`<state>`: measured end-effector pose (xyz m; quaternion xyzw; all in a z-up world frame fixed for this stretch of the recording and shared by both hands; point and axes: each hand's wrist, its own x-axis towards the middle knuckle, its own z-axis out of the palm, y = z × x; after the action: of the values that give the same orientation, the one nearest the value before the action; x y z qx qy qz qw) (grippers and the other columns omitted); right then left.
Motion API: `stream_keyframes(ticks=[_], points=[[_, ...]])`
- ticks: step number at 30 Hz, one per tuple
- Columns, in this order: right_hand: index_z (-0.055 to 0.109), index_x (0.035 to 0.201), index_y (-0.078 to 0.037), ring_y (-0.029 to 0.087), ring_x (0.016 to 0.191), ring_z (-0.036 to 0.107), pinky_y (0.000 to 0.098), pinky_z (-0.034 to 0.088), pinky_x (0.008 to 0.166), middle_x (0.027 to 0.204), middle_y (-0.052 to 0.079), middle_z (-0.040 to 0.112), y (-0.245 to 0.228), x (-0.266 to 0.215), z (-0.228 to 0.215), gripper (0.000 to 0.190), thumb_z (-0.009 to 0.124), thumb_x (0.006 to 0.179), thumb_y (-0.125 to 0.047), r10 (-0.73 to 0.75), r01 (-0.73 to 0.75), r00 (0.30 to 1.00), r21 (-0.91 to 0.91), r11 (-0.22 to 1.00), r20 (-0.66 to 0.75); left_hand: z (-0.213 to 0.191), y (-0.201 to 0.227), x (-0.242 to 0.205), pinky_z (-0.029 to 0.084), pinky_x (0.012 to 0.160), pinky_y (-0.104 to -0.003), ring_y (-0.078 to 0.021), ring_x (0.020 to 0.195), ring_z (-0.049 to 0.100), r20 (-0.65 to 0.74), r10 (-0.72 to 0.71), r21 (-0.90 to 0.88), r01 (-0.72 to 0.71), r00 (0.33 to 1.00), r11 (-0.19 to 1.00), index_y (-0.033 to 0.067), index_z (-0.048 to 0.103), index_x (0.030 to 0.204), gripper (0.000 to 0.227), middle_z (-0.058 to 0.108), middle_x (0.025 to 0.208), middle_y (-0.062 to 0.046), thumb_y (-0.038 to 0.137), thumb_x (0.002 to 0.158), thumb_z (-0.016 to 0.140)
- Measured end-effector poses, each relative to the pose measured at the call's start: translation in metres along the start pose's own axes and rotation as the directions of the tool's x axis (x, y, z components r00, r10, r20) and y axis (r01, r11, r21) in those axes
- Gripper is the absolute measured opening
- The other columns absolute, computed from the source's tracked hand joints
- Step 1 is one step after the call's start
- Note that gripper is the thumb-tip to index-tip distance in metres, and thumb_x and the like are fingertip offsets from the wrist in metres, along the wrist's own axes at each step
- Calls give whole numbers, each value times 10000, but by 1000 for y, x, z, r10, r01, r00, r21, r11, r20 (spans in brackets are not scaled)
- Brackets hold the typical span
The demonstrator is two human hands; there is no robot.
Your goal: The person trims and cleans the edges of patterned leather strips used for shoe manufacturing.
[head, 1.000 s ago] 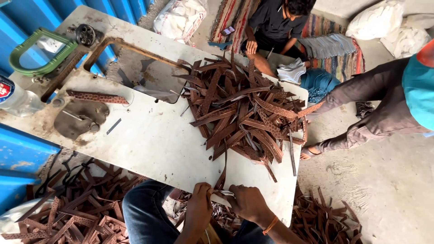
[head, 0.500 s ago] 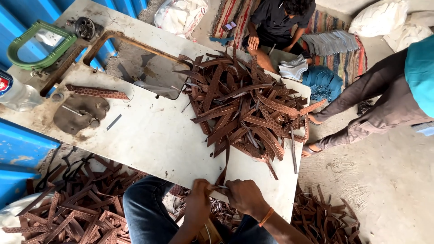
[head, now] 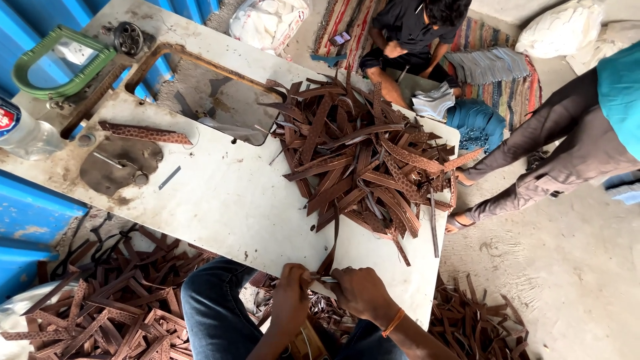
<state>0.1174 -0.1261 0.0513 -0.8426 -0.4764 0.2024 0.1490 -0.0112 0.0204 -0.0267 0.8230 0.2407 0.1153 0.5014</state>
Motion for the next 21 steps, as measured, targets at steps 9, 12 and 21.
stream_keyframes(ticks=[9, 12, 21], points=[[697, 943, -83, 253, 520, 633, 421, 506, 551, 661, 104, 679, 3, -4, 8, 363, 565, 1020, -412, 93, -97, 995, 114, 989, 40, 3, -7, 4, 643, 674, -387, -289, 818, 712, -88, 32, -278, -55, 996, 959, -57, 576, 1045, 255, 564, 1033, -147, 175, 1070, 474], [680, 952, -73, 291, 547, 653, 441, 518, 557, 682, 118, 677, -4, -5, 6, 360, 572, 1005, -413, 141, -148, 988, 105, 983, 68, 0, 1, 3, 621, 630, -408, -294, 783, 710, -82, 2, -169, -16, 997, 985, -46, 584, 1039, 244, 575, 1030, -144, 175, 1062, 483], [693, 945, -56, 364, 649, 678, 490, 527, 629, 705, 165, 683, -20, 5, -3, 351, 595, 987, -391, 214, -215, 976, 25, 976, 38, 4, -1, -1, 612, 742, -401, -291, 864, 734, -87, -77, -248, 53, 993, 967, -56, 605, 1007, 257, 592, 1062, -132, 160, 1064, 479]])
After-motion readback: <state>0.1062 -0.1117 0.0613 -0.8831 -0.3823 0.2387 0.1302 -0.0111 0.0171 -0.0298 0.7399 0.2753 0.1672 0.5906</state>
